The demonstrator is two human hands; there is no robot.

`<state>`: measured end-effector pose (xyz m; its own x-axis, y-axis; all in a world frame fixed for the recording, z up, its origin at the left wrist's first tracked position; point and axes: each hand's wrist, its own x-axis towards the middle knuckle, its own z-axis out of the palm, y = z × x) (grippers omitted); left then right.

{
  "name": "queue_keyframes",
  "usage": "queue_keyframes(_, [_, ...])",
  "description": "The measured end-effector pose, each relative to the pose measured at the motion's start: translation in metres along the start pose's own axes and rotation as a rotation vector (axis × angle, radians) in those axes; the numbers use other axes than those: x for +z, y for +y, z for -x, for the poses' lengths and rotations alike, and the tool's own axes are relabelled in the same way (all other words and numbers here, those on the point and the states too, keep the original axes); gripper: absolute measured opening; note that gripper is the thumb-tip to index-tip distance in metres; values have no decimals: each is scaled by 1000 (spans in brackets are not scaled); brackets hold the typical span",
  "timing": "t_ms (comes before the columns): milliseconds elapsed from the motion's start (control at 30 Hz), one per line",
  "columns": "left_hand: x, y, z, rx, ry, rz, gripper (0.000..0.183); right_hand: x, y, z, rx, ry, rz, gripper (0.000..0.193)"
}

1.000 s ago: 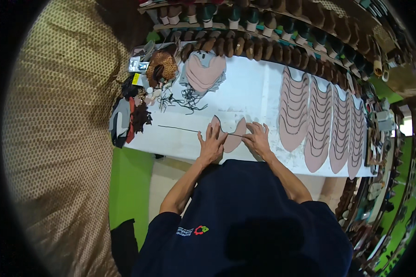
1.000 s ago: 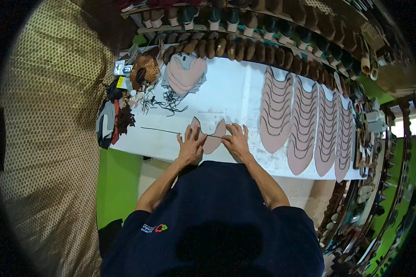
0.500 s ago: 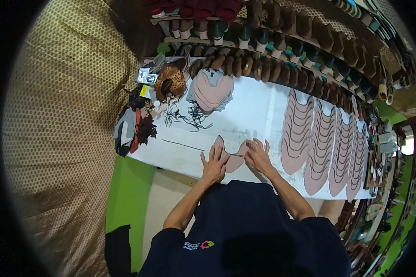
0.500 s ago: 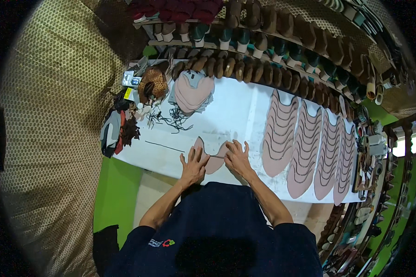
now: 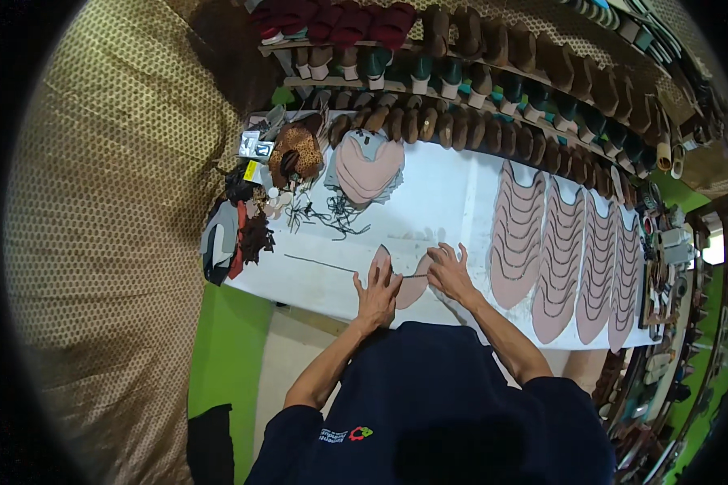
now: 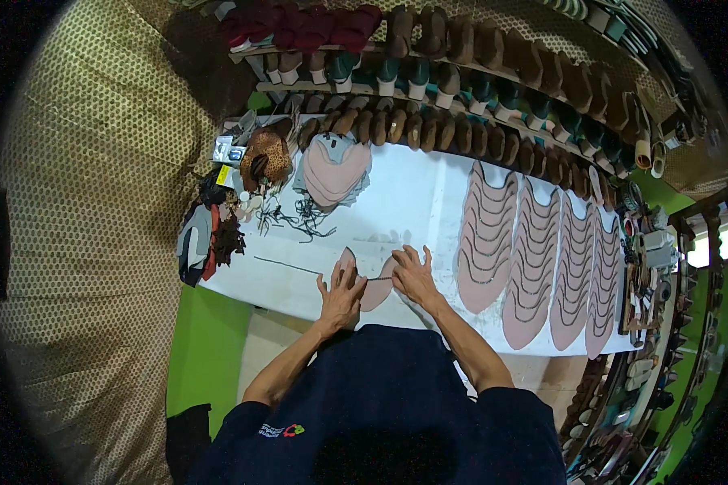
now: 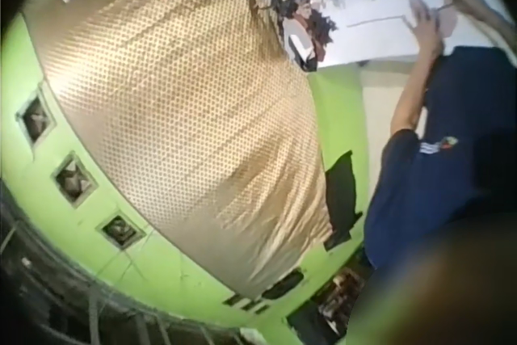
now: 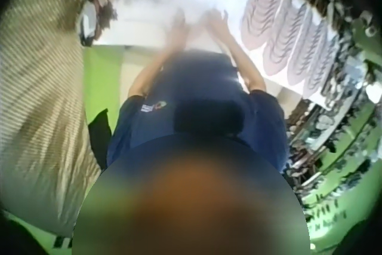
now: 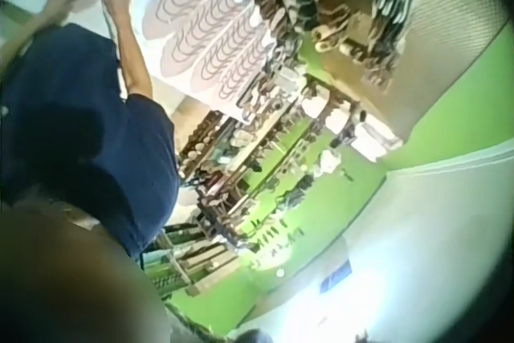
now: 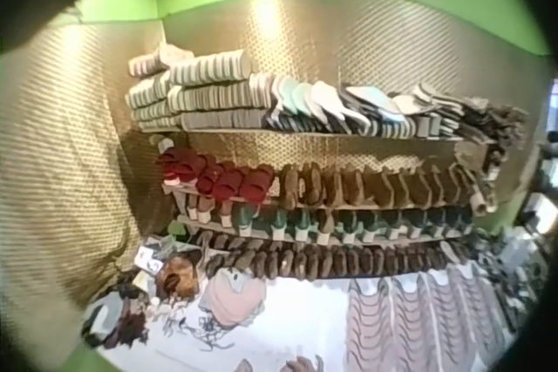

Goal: Smoothing and aligning shoe upper components on a production table.

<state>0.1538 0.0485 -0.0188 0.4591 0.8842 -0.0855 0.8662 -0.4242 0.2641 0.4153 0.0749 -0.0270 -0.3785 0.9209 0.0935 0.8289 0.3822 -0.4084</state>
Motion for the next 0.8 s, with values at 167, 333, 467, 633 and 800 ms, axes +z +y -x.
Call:
queue_keyframes(167, [3,1,2,21,24,44,64,-3,-2,0,18,-32,-5,16])
queue_keyframes(333, [2,-2,3,58,28,9,64,-1,-1,-5,13,-32,-3,17])
queue_keyframes(467, [-2,-1,-4,92,39,-34,60,1,3,-7,1,-23,20,18])
queue_keyframes(633, [-7,3,-12,103,70,-31,52,-2,4,-9,-22,22,-3,16])
queue_keyframes(800, [1,5,-6,115,123,-32,52,-3,2,-9,-33,15,-6,16])
